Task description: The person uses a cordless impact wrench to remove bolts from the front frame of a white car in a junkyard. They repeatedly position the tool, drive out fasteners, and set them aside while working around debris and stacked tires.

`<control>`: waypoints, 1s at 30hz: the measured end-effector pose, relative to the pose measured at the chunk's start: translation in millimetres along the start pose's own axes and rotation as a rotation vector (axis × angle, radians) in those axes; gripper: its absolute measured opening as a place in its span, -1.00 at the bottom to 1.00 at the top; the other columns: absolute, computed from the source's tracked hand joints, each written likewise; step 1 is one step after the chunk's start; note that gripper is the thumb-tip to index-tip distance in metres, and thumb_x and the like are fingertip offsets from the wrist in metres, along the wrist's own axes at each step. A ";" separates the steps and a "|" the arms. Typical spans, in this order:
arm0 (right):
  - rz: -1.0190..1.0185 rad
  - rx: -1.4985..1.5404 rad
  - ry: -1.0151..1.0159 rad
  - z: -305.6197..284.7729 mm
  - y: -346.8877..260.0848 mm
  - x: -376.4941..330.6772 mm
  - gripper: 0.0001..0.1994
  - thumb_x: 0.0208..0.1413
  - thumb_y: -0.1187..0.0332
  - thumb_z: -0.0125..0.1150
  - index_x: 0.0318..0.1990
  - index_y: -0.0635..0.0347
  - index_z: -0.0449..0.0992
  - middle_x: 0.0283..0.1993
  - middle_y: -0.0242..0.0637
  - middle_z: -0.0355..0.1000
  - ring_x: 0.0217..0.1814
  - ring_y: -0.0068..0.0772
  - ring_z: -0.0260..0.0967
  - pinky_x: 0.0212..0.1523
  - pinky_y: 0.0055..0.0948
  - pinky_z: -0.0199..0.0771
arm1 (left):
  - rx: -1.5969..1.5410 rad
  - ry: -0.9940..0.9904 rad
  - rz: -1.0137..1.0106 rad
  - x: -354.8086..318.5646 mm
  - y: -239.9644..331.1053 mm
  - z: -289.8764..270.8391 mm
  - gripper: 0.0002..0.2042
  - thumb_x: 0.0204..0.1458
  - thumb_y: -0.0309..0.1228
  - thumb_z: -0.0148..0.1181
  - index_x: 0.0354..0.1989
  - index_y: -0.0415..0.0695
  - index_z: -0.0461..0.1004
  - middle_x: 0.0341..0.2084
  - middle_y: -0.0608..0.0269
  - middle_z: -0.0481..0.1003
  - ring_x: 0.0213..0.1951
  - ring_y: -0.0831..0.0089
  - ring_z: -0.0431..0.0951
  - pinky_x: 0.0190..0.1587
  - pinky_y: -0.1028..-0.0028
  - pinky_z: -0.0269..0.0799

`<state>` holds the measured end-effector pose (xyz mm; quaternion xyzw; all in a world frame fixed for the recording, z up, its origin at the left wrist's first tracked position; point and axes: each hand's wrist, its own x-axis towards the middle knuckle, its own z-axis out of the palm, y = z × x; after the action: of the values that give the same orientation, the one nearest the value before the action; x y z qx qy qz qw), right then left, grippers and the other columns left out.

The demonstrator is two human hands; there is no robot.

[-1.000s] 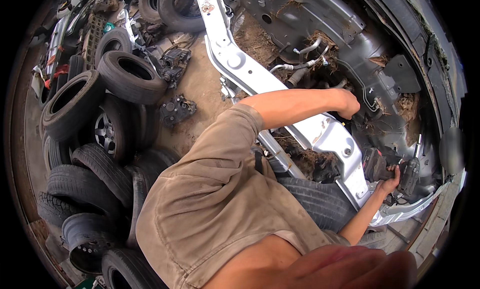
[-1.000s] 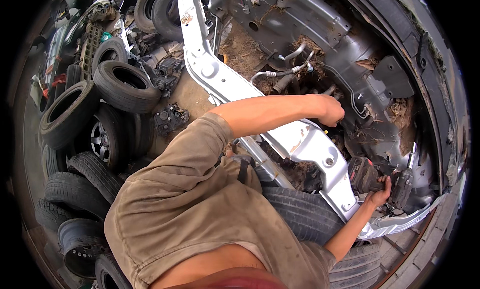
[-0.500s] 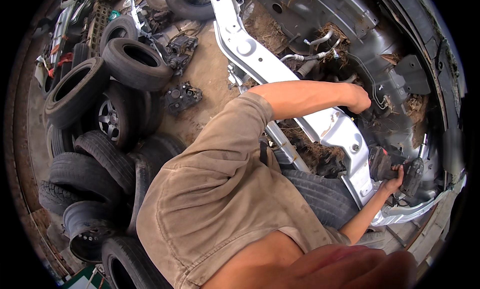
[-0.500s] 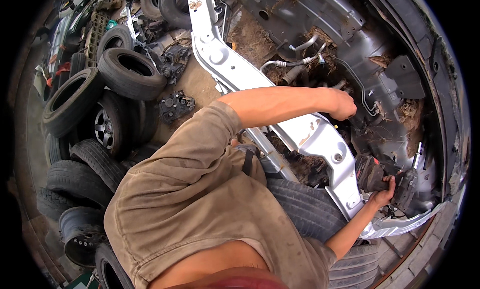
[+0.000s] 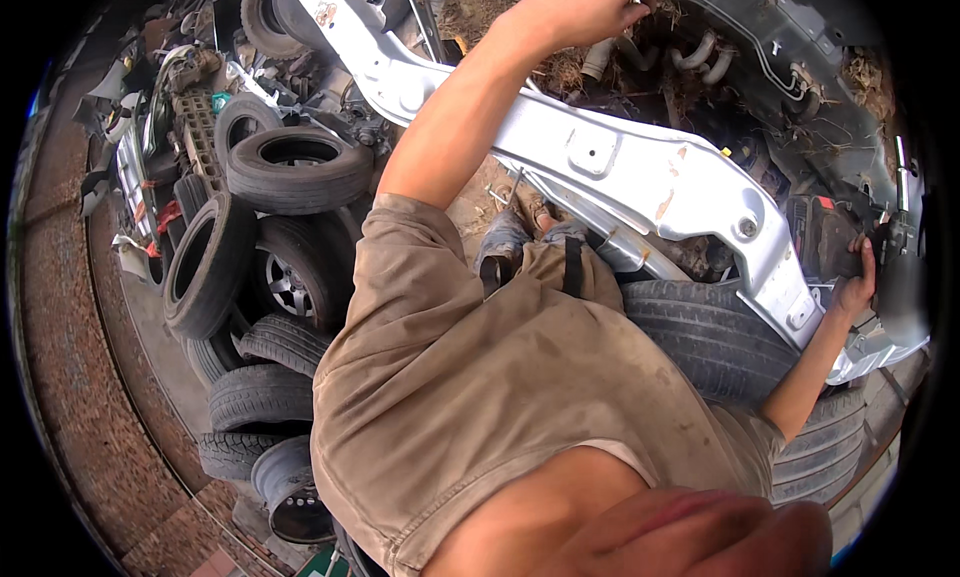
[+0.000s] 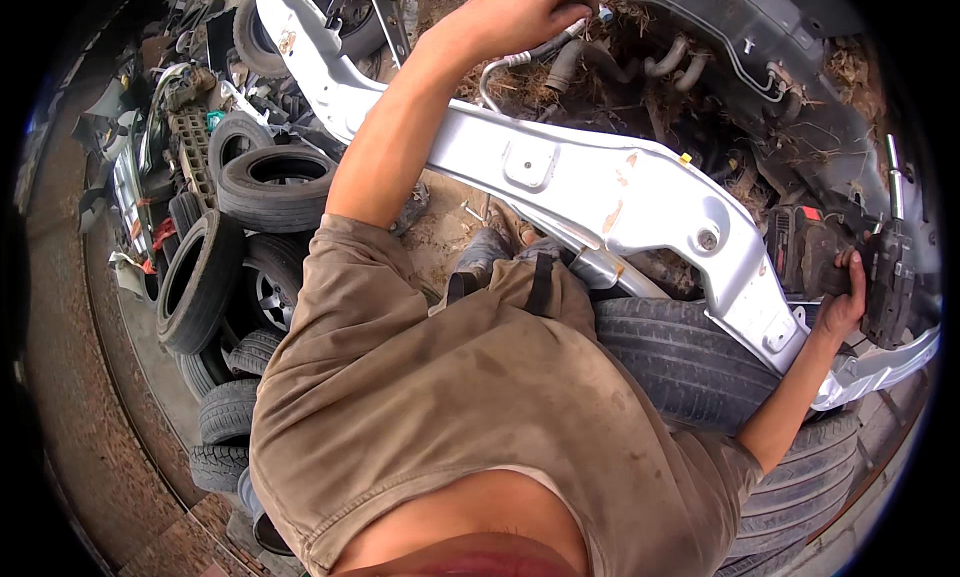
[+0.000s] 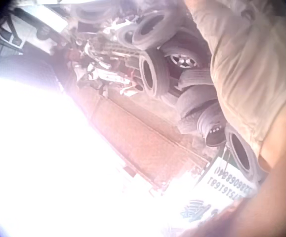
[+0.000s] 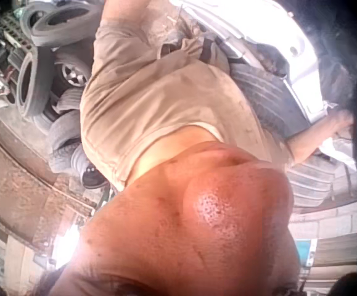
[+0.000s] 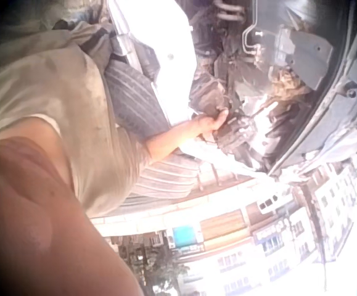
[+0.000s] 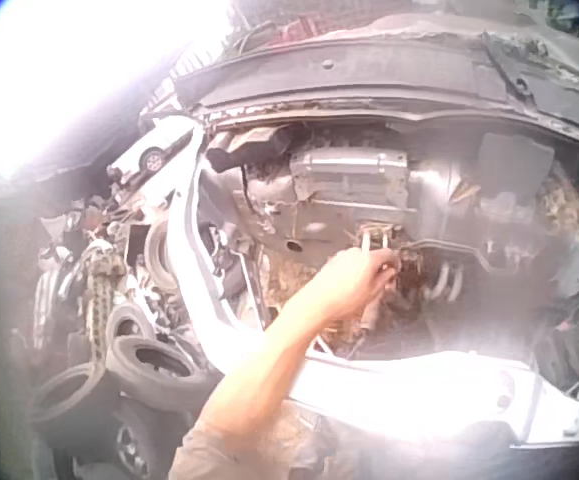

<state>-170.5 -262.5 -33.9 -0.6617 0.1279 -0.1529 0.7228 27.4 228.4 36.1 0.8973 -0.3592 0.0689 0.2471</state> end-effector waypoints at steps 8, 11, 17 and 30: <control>0.048 -0.100 -0.055 21.0 -2.2 0.8 -0.60 0.14 0.44 -0.03 0.12 0.46 0.27 -0.36 -0.37 0.20 -0.29 -0.53 0.09 -0.12 -0.58 0.13 | -0.094 0.016 -0.405 -10.6 -19.1 -33.6 -0.82 0.02 -0.40 0.09 -0.26 -0.23 0.48 -0.52 -0.10 0.49 -0.41 0.09 0.54 -0.33 0.28 0.41; 0.021 -0.143 -0.081 23.8 -7.0 0.1 -0.61 0.10 0.43 0.04 0.06 0.49 0.34 -0.34 -0.35 0.29 -0.31 -0.55 0.15 -0.18 -0.58 0.16 | 0.033 -0.200 -0.234 -20.3 -34.9 -1.6 -0.78 0.07 -0.29 0.11 -0.17 -0.09 0.50 -0.46 0.02 0.54 -0.36 0.09 0.53 -0.27 0.24 0.42; 0.013 -0.213 -0.051 24.3 -5.9 -1.4 -0.64 0.12 0.41 0.04 0.03 0.46 0.36 -0.34 -0.36 0.29 -0.31 -0.58 0.15 -0.19 -0.60 0.16 | 0.011 -0.401 -0.296 -18.8 -39.9 14.2 -0.75 0.07 -0.29 0.13 -0.12 -0.11 0.48 -0.36 -0.01 0.54 -0.32 0.10 0.53 -0.23 0.28 0.41; 0.031 -0.311 -0.046 25.9 -4.2 -4.7 -0.65 0.08 0.44 0.09 0.02 0.43 0.40 -0.38 -0.38 0.31 -0.35 -0.58 0.18 -0.23 -0.59 0.20 | -0.093 -0.627 -0.488 -18.8 -40.7 17.6 -0.78 0.06 -0.30 0.15 -0.15 -0.06 0.50 -0.29 0.05 0.54 -0.25 0.24 0.52 -0.15 0.32 0.39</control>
<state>-165.0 -237.2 -27.4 -0.7670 0.1439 -0.1050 0.6164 40.3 256.4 -0.8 0.9217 -0.1963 -0.2853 0.1750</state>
